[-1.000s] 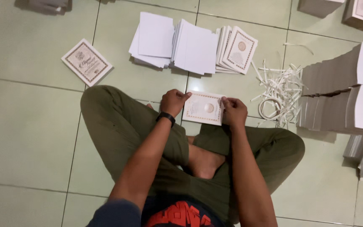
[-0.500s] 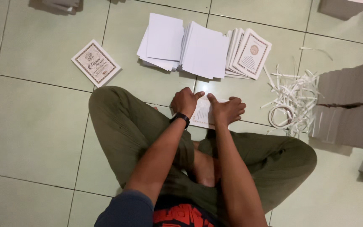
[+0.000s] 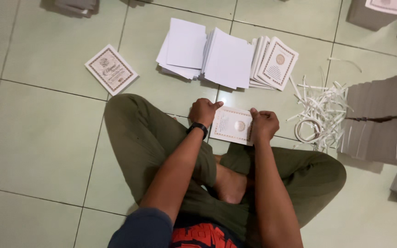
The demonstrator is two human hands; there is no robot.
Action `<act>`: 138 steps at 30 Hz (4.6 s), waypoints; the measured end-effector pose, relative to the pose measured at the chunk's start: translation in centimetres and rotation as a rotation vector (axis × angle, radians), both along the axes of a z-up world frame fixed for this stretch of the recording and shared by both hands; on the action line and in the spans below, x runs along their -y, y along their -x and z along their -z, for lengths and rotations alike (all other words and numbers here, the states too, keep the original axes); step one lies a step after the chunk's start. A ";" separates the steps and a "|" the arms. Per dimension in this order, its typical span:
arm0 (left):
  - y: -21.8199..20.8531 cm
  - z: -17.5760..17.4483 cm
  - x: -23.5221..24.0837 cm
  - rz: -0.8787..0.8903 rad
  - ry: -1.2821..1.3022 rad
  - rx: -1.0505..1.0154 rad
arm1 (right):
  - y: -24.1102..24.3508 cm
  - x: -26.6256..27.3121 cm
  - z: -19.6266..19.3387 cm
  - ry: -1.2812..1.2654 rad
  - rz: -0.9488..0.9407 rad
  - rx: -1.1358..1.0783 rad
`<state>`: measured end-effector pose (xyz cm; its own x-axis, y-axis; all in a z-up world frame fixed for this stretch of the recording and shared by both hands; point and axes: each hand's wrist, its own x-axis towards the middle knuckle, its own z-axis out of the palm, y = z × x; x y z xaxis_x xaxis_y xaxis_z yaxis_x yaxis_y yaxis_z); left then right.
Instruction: The person sits on the floor assembling small cards by inserting printed sheets into white envelopes. They open the envelopes, place the sheets inside, and then seal them with adhesive tape.
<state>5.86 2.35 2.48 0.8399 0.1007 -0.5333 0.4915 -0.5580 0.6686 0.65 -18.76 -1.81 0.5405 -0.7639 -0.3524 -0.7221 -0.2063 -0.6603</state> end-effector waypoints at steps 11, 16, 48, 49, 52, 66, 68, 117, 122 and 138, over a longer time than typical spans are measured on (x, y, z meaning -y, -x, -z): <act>0.8 3.7 -2.1 -0.146 -0.012 0.083 | 3.0 1.3 -0.6 0.005 -0.062 0.212; 1.3 5.7 -1.7 -0.094 -0.013 0.170 | 3.7 2.4 2.6 0.132 -0.214 0.172; 4.0 -4.3 0.5 0.113 0.009 0.793 | 8.6 11.0 -8.6 0.438 -0.290 0.532; 4.6 -6.1 1.5 0.116 0.009 0.798 | 8.9 9.8 -9.7 0.439 -0.286 0.536; 6.6 -10.4 3.6 0.209 0.323 0.840 | 10.0 5.8 -12.0 0.372 -0.332 0.667; 5.7 -8.2 8.3 0.124 0.855 0.140 | 9.9 5.6 -6.9 -0.399 -0.114 0.860; 5.7 -9.0 8.0 0.064 0.950 0.110 | 9.4 5.8 -7.8 -0.386 -0.074 0.837; 10.9 -12.1 0.5 0.208 0.476 0.824 | 11.1 -3.0 -15.8 0.017 -0.720 0.655; 11.2 -11.8 0.5 0.190 0.447 0.829 | 11.0 -3.8 -15.3 0.172 -0.786 0.692; 10.6 -14.3 -1.8 0.326 0.448 0.928 | 10.9 -4.1 -17.0 0.308 -0.916 0.706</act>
<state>-4.70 4.10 16.78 0.8861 -0.2464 0.3926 -0.4402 -0.1819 0.8793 -10.25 -14.66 15.22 0.9285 0.0057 0.3713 0.2780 -0.6737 -0.6847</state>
